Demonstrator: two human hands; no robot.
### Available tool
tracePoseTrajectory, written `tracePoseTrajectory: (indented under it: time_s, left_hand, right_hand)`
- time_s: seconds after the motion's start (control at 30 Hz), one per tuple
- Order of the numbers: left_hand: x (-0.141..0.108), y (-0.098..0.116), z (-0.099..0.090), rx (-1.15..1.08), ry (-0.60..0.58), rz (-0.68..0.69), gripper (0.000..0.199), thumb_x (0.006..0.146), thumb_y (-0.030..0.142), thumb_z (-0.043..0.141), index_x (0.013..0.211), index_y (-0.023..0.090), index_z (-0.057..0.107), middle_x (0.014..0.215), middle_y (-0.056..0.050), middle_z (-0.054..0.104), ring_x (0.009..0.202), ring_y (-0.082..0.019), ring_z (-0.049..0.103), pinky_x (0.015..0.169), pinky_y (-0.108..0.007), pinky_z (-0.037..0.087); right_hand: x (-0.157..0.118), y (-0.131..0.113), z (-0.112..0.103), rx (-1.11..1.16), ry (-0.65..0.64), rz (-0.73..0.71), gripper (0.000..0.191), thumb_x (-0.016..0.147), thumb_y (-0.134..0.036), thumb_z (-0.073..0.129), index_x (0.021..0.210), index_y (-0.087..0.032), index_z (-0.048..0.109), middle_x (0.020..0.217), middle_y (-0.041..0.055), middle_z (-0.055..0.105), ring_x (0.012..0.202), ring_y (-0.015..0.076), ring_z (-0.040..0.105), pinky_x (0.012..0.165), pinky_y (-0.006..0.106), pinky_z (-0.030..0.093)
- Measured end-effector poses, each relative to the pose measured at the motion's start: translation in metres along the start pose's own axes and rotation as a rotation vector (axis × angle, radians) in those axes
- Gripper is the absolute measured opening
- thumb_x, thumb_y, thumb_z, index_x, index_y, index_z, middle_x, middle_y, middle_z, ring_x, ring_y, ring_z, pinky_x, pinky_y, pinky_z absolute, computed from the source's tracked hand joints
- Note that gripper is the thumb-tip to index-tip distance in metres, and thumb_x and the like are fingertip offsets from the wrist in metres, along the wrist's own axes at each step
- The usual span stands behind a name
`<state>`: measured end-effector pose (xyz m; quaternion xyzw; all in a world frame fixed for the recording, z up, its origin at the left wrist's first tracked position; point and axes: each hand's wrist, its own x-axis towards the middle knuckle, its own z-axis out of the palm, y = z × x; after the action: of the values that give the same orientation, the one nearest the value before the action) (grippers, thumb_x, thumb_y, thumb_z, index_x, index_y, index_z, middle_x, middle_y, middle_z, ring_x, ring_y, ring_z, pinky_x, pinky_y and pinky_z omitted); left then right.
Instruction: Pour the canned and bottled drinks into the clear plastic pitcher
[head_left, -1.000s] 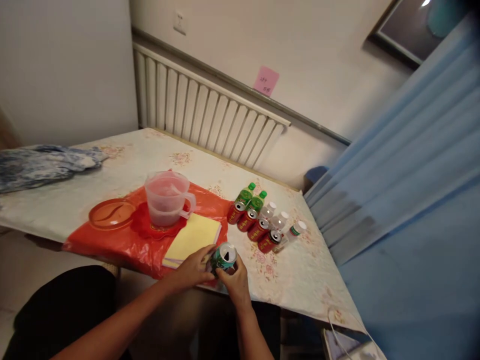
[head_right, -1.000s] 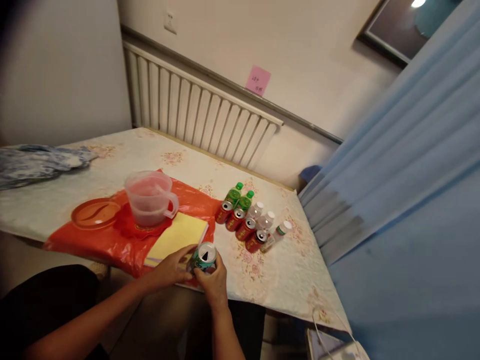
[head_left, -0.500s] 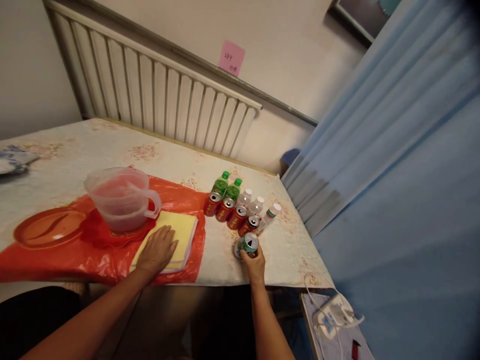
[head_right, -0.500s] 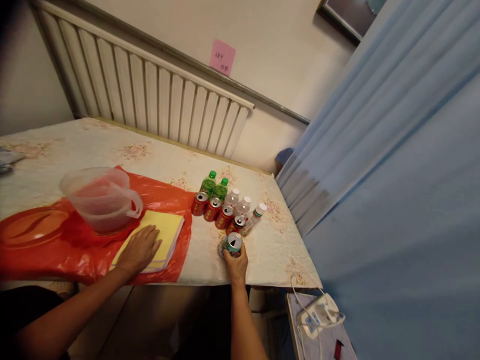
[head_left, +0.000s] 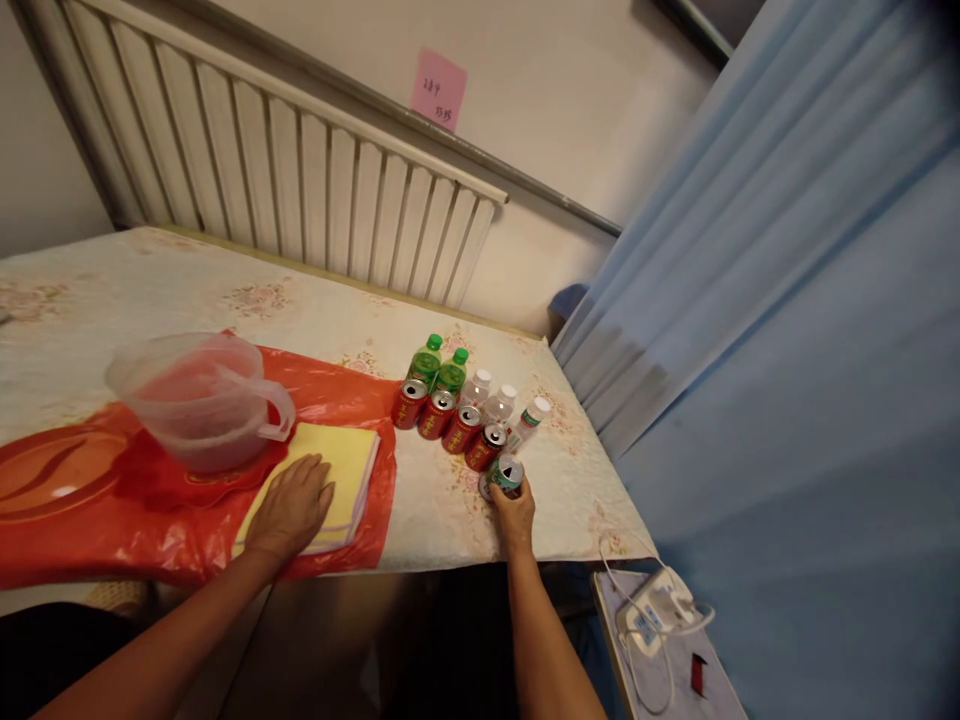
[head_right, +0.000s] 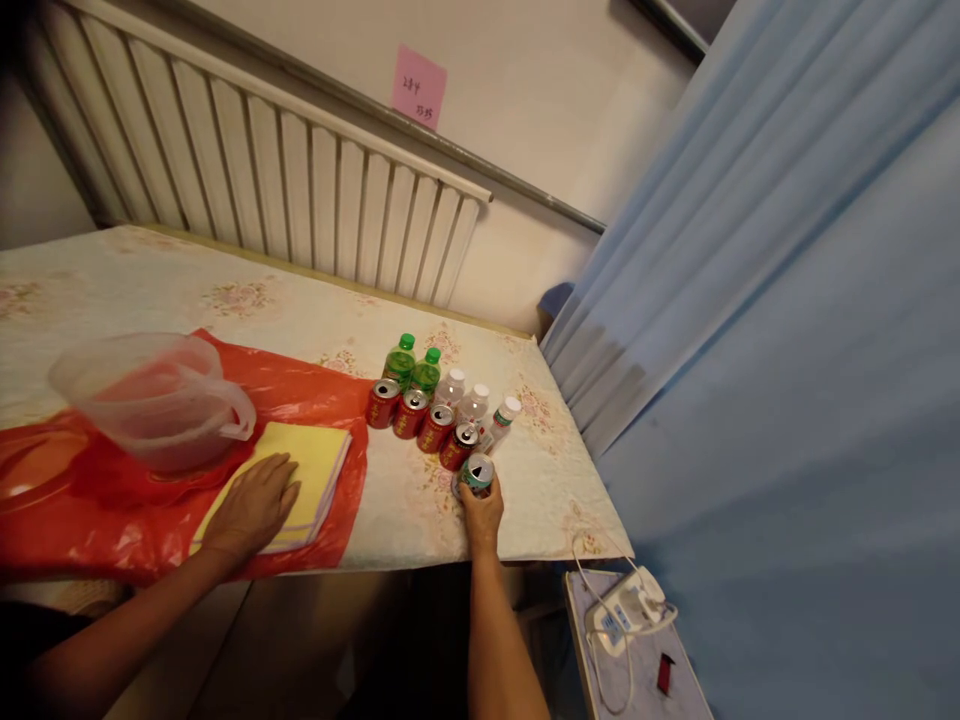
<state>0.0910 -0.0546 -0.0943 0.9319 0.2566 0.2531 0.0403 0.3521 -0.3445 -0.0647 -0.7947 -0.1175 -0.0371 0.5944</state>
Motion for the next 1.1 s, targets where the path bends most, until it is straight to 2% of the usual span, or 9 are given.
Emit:
tracePoseTrajectory:
  time_s: [0.47,0.73,1.1]
  left_hand:
    - [0.000,-0.004,0.003,0.067,-0.004,0.019,0.042,0.095,0.033,0.039,0.119,0.010,0.064,0.133,-0.020,0.061,0.128,-0.033,0.053,0.107,-0.049,0.042]
    - [-0.001,-0.005,0.004,0.059,0.018,0.046,0.043,0.095,0.033,0.039,0.118,0.007,0.064,0.131,-0.022,0.061,0.126,-0.034,0.054,0.108,-0.050,0.041]
    - [0.000,-0.004,0.002,0.098,0.008,0.045,0.041,0.095,0.032,0.039,0.117,0.009,0.064,0.131,-0.021,0.062,0.126,-0.034,0.054,0.108,-0.048,0.042]
  right_hand:
    - [0.018,0.024,0.004,-0.040,0.026,-0.059,0.073,0.063,-0.042,0.073,0.128,-0.013,0.060,0.124,0.0138,0.068,0.108,0.0273,0.066,0.096,0.037,0.050]
    - [0.014,0.022,0.003,-0.019,0.028,-0.063,0.073,0.064,-0.039,0.071,0.131,-0.011,0.058,0.127,0.0143,0.067,0.113,0.0272,0.064,0.100,0.037,0.048]
    - [0.009,0.022,0.002,-0.100,0.025,-0.067,0.071,0.064,-0.037,0.071,0.129,-0.012,0.061,0.124,0.0142,0.068,0.108,0.0271,0.064,0.097,0.034,0.047]
